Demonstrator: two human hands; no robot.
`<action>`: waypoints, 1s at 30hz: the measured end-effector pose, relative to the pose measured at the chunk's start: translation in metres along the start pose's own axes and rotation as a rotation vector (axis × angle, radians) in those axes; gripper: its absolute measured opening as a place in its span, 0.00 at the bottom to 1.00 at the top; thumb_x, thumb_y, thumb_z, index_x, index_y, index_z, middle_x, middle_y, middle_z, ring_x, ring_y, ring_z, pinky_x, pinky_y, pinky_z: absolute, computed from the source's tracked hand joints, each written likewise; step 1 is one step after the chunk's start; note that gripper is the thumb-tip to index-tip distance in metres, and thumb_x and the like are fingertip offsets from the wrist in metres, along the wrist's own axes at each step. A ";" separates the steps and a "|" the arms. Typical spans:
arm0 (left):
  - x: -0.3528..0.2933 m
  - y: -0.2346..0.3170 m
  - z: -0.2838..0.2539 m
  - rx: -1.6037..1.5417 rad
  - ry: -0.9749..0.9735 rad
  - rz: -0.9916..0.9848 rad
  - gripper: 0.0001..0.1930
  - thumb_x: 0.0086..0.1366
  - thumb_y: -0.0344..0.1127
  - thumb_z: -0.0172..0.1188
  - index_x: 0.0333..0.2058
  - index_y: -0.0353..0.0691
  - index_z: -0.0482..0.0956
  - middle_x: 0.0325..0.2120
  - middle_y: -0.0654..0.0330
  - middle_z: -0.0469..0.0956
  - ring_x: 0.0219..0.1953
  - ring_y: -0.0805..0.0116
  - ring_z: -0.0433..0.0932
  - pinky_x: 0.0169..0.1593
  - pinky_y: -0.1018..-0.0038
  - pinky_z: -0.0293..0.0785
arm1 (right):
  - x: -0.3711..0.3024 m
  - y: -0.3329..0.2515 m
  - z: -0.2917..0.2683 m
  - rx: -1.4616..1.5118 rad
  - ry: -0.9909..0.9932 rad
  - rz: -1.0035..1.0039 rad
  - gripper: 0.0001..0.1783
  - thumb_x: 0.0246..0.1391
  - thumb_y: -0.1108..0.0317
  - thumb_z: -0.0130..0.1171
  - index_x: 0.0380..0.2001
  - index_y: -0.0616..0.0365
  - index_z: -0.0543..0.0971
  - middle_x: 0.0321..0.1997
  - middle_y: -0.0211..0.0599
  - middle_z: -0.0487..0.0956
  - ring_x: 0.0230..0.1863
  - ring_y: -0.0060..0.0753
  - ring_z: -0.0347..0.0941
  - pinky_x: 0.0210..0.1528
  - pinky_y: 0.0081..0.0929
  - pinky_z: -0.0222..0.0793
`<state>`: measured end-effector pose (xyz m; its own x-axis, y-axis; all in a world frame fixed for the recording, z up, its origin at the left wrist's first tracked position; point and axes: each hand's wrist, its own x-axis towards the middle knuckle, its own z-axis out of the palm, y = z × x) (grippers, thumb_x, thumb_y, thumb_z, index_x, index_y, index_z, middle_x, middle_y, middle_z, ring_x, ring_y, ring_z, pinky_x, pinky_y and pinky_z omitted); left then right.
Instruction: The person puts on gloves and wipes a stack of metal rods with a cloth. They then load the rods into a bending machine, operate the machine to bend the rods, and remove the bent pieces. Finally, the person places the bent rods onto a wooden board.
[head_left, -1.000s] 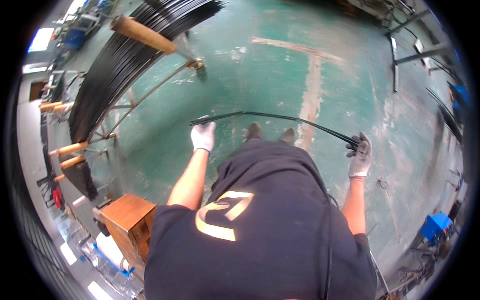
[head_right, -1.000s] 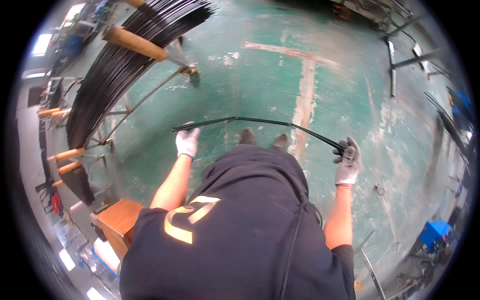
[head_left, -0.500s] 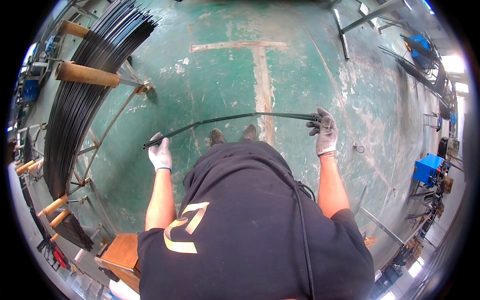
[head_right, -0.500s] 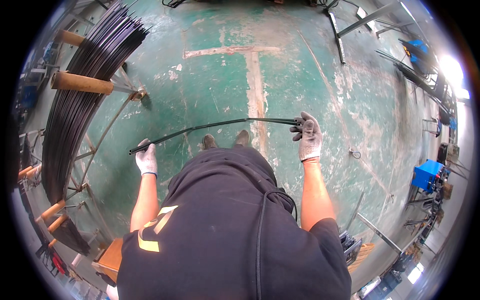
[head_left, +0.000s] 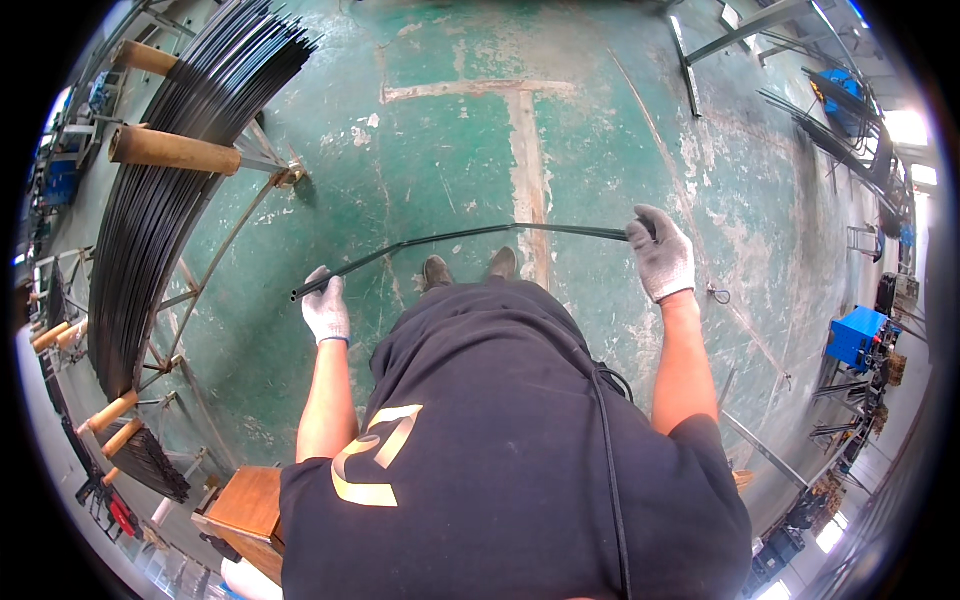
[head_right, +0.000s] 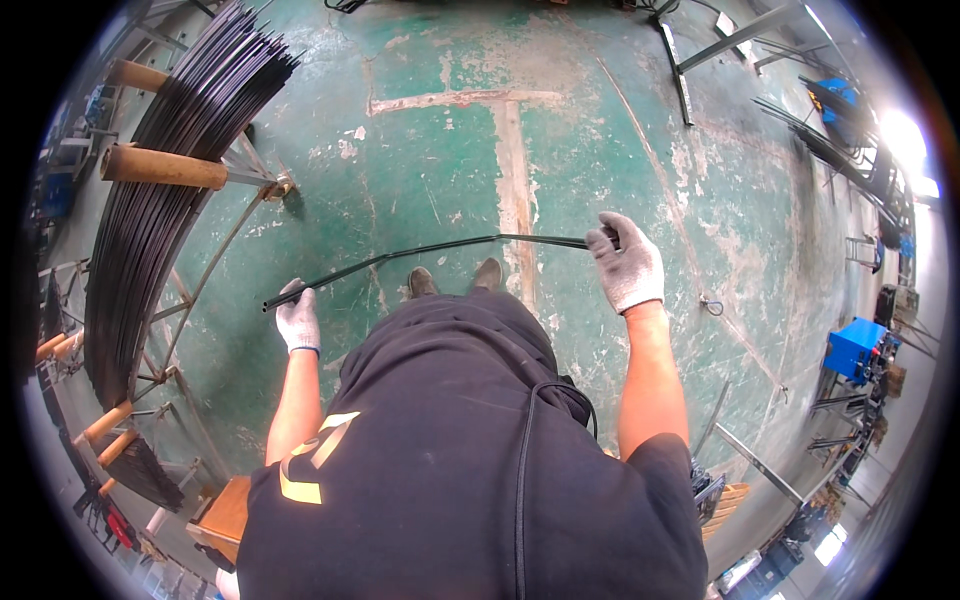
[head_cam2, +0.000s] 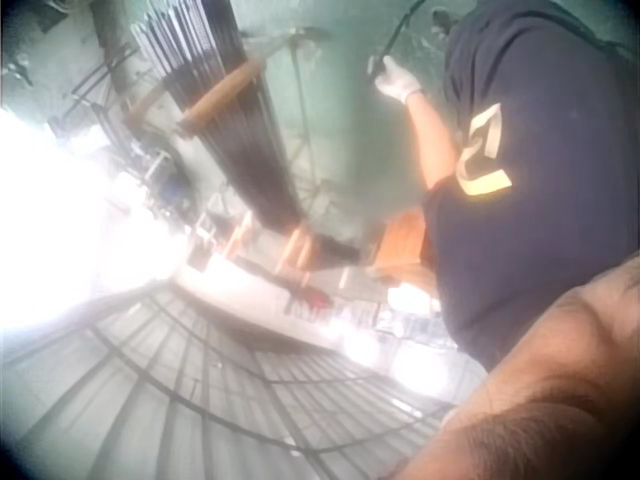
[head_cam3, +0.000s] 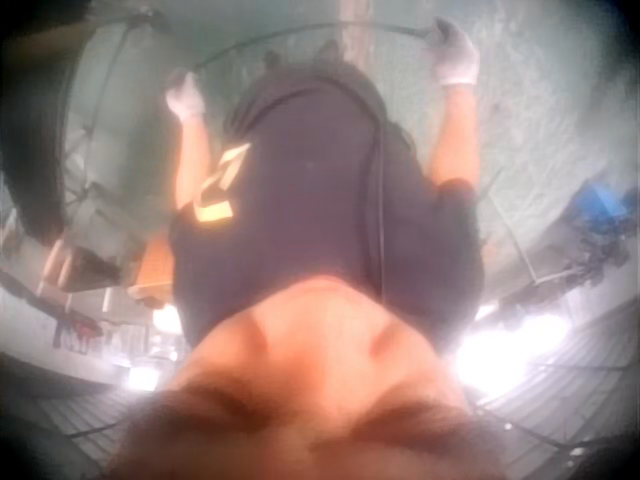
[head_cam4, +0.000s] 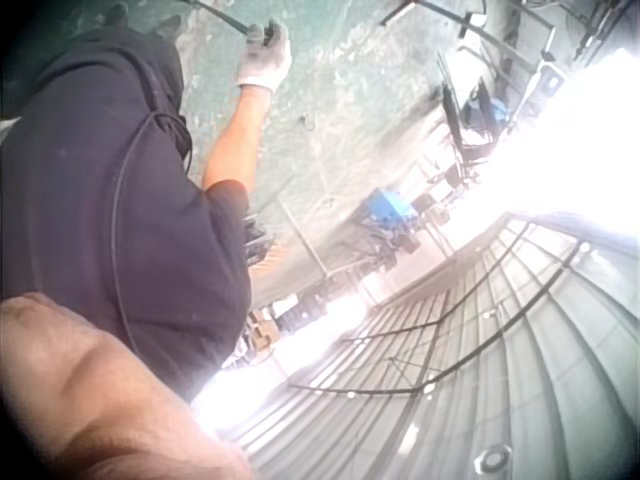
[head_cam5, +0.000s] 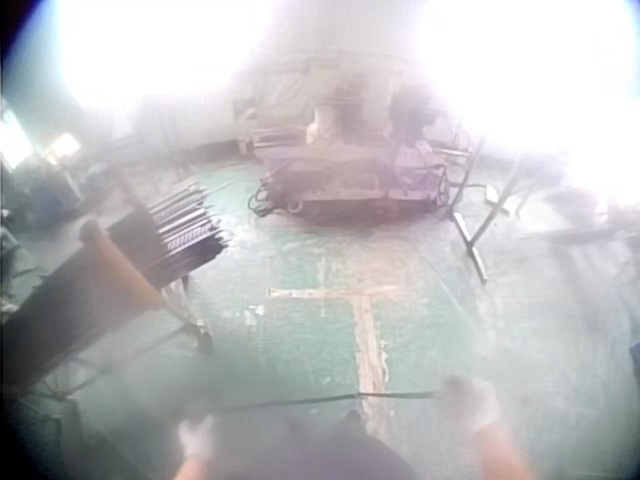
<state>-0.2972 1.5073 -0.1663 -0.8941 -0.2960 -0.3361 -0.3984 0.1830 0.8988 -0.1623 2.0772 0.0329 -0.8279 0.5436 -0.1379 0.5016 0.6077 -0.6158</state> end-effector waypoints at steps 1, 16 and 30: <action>0.000 -0.002 -0.001 0.008 0.001 -0.004 0.23 0.68 0.24 0.69 0.61 0.30 0.80 0.55 0.52 0.83 0.58 0.62 0.81 0.67 0.66 0.75 | 0.004 -0.001 -0.001 0.044 0.010 -0.003 0.24 0.71 0.53 0.69 0.61 0.58 0.83 0.47 0.39 0.90 0.44 0.25 0.84 0.52 0.28 0.80; -0.011 0.005 -0.004 0.052 0.009 0.006 0.21 0.69 0.25 0.68 0.60 0.32 0.81 0.54 0.52 0.84 0.57 0.62 0.81 0.67 0.66 0.75 | 0.024 0.005 -0.022 0.061 -0.160 0.197 0.23 0.74 0.48 0.63 0.55 0.57 0.86 0.43 0.45 0.90 0.44 0.36 0.86 0.51 0.34 0.80; -0.006 0.001 -0.002 0.042 0.020 -0.011 0.20 0.69 0.25 0.67 0.59 0.32 0.82 0.52 0.55 0.84 0.52 0.63 0.83 0.62 0.68 0.78 | 0.017 -0.010 -0.034 -0.025 -0.199 0.237 0.23 0.73 0.47 0.62 0.55 0.54 0.86 0.49 0.49 0.89 0.52 0.50 0.86 0.57 0.40 0.79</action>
<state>-0.2915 1.5071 -0.1628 -0.8857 -0.3165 -0.3396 -0.4165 0.2184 0.8825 -0.1730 2.0998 0.0627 -0.7190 0.5492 -0.4260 0.6904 0.4933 -0.5292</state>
